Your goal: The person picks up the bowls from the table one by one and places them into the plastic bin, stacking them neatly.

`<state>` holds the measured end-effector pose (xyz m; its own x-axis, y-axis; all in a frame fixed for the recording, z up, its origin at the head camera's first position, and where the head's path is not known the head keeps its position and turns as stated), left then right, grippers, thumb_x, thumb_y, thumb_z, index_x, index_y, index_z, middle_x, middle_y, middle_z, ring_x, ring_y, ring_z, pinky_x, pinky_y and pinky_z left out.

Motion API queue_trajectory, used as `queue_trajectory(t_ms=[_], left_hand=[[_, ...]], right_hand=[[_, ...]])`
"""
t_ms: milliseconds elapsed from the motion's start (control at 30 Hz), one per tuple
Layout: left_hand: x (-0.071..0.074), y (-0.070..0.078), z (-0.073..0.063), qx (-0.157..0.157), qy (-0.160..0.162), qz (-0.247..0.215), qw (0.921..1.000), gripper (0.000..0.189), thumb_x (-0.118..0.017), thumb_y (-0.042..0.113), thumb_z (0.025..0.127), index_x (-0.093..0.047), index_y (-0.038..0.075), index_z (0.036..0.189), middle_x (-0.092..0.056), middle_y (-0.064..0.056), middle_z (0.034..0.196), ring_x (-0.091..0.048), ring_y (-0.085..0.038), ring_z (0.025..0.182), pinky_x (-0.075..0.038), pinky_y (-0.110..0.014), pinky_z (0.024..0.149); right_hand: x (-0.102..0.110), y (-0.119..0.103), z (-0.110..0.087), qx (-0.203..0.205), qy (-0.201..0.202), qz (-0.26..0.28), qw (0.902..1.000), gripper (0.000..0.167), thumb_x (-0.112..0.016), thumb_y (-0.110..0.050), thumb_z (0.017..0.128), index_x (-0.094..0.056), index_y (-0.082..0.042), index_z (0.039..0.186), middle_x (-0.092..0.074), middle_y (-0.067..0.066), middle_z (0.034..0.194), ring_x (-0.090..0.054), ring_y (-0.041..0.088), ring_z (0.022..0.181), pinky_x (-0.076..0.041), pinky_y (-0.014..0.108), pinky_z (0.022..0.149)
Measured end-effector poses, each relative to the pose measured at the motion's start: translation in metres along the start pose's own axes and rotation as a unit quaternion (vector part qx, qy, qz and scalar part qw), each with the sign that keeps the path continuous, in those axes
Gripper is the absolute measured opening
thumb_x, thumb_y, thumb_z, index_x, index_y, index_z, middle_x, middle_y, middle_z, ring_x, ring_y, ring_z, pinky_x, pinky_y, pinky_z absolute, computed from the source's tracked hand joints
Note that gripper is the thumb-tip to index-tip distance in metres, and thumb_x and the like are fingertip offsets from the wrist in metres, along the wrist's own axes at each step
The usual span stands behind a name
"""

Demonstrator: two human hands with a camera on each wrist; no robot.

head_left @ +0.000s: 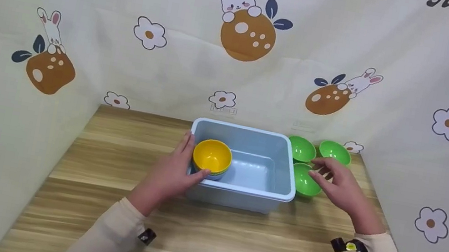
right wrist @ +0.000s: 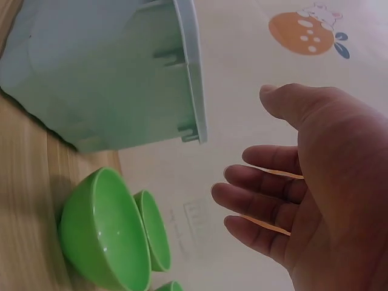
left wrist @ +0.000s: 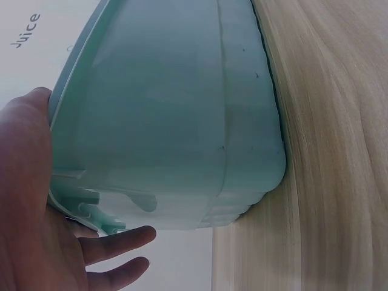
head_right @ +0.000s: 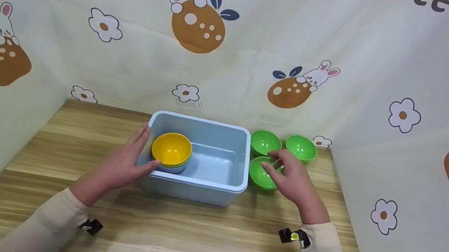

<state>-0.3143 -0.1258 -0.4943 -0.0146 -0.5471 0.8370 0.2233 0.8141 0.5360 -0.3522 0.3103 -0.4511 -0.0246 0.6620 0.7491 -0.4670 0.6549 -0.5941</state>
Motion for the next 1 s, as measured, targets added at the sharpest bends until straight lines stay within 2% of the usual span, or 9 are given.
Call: queue_trajectory(t_ms=[367,600,800,900,1000], left_hand=[[0.0,0.0,0.0,0.012,-0.005,0.003,0.9999,0.119,-0.06,0.084,0.095,-0.016,0.01,0.178,-0.006,-0.01,0.186,-0.049,-0.048,0.152,-0.05,-0.063,0.115],[0.0,-0.001,0.0,0.019,-0.009,-0.001,0.9998,0.122,-0.057,0.088,0.094,-0.015,0.011,0.179,-0.005,-0.007,0.187,-0.049,-0.048,0.152,-0.049,-0.063,0.116],[0.0,-0.001,-0.001,0.011,0.0,-0.003,0.9999,0.117,-0.063,0.079,0.097,-0.015,0.01,0.178,-0.005,-0.007,0.187,-0.056,-0.049,0.145,-0.056,-0.061,0.109],[0.0,-0.001,-0.001,0.007,0.001,0.002,1.0,0.117,-0.061,0.079,0.097,-0.016,0.008,0.178,-0.006,-0.008,0.186,-0.06,-0.051,0.14,-0.058,-0.062,0.106],[0.0,-0.001,0.0,0.01,-0.001,0.005,0.9999,0.118,-0.059,0.082,0.097,-0.016,0.008,0.178,-0.005,-0.008,0.186,-0.06,-0.051,0.14,-0.058,-0.062,0.105]], right_hand=[[-0.007,0.022,-0.015,-0.022,0.016,0.004,0.9996,0.027,-0.074,-0.017,0.108,-0.074,-0.002,0.131,-0.075,0.004,0.107,-0.067,0.017,0.097,-0.056,0.032,0.081],[-0.011,0.031,-0.02,-0.029,0.028,0.007,0.9992,0.026,-0.074,-0.014,0.108,-0.074,0.001,0.129,-0.075,0.007,0.106,-0.067,0.017,0.097,-0.056,0.029,0.081],[-0.015,0.037,-0.021,-0.045,0.041,0.006,0.9982,0.024,-0.073,-0.014,0.108,-0.074,0.003,0.125,-0.073,0.008,0.106,-0.065,0.018,0.097,-0.054,0.025,0.081],[-0.018,0.039,-0.022,-0.051,0.058,0.003,0.997,0.022,-0.074,-0.013,0.107,-0.073,0.003,0.122,-0.072,0.01,0.106,-0.065,0.02,0.096,-0.053,0.026,0.079],[-0.021,0.042,-0.023,-0.061,0.081,-0.009,0.9948,0.025,-0.075,-0.015,0.107,-0.072,0.005,0.123,-0.071,0.016,0.109,-0.067,0.028,0.097,-0.055,0.032,0.08]])
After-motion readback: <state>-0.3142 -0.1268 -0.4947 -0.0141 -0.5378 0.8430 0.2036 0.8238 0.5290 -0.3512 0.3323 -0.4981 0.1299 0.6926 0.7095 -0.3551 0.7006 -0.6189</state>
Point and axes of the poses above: each hand's wrist, its own z-axis towards the middle knuckle, its own x-axis out of the back of the hand, y = z × x, the point moved 5 cm from there along z, towards the middle knuckle
